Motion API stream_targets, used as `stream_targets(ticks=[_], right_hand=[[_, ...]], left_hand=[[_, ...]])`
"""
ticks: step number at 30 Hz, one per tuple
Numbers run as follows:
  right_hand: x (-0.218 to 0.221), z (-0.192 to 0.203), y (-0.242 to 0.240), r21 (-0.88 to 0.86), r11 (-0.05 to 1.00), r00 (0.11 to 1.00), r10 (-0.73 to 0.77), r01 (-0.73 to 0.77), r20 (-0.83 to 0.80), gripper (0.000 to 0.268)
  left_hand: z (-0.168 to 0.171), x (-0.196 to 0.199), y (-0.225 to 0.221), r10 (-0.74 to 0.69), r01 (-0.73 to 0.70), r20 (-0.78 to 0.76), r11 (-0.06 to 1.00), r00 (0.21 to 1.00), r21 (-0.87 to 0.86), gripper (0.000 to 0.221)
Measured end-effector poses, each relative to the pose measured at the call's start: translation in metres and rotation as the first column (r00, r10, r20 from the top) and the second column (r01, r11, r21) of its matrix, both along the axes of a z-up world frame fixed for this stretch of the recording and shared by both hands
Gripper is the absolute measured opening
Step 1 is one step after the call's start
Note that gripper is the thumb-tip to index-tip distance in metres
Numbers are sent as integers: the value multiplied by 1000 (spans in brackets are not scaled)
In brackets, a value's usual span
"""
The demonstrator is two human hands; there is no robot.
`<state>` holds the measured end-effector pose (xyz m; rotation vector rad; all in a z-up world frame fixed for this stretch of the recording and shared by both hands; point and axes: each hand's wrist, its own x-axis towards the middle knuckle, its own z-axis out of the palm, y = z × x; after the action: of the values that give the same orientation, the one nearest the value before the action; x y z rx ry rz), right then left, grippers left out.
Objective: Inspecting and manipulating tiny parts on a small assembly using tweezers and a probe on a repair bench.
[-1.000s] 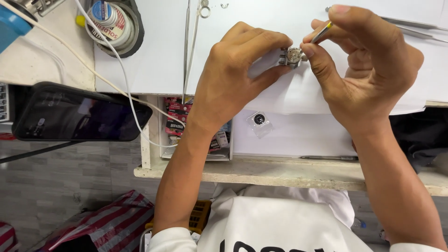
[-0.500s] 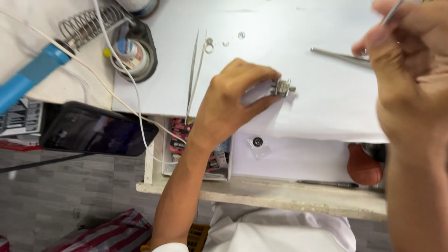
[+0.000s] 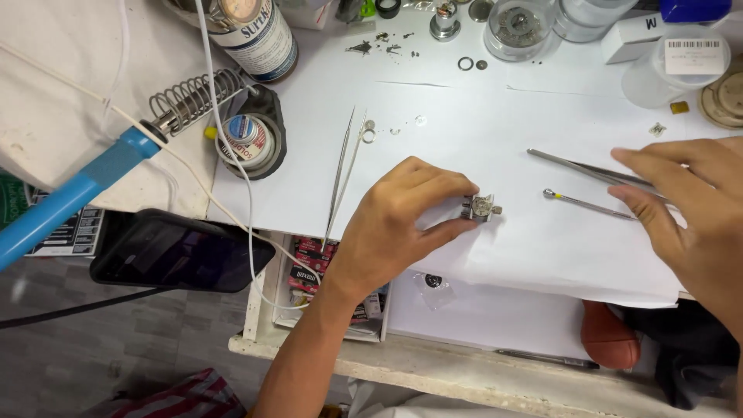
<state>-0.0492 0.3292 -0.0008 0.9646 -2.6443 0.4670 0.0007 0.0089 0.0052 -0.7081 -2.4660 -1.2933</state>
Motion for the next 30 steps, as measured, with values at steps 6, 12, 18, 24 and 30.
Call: stream_targets(ticks=[6, 12, 18, 24, 30], right_hand=[[-7, -9, -3, -40, 997, 993, -66, 70, 102, 23], [-20, -23, -2, -782, 606, 816, 374, 146, 441, 20], [-4, -13, -50, -902, 291, 633, 643, 319, 431, 21], [16, -4, -79, -811, 584, 894, 347, 33, 285, 17], [17, -10, -83, -800, 600, 907, 343, -10, 246, 13]], left_hand=[[0, -1, -2, -2, 1, -26, 1000, 1000, -9, 27], [1, -2, -1, -3, 3, -22, 1000, 1000, -4, 28], [1, -2, -2, 5, -6, -23, 1000, 1000, -17, 28], [0, -3, -2, 11, -11, -12, 999, 1000, -34, 28], [0, -3, -3, 16, -16, -17, 999, 1000, -38, 29]])
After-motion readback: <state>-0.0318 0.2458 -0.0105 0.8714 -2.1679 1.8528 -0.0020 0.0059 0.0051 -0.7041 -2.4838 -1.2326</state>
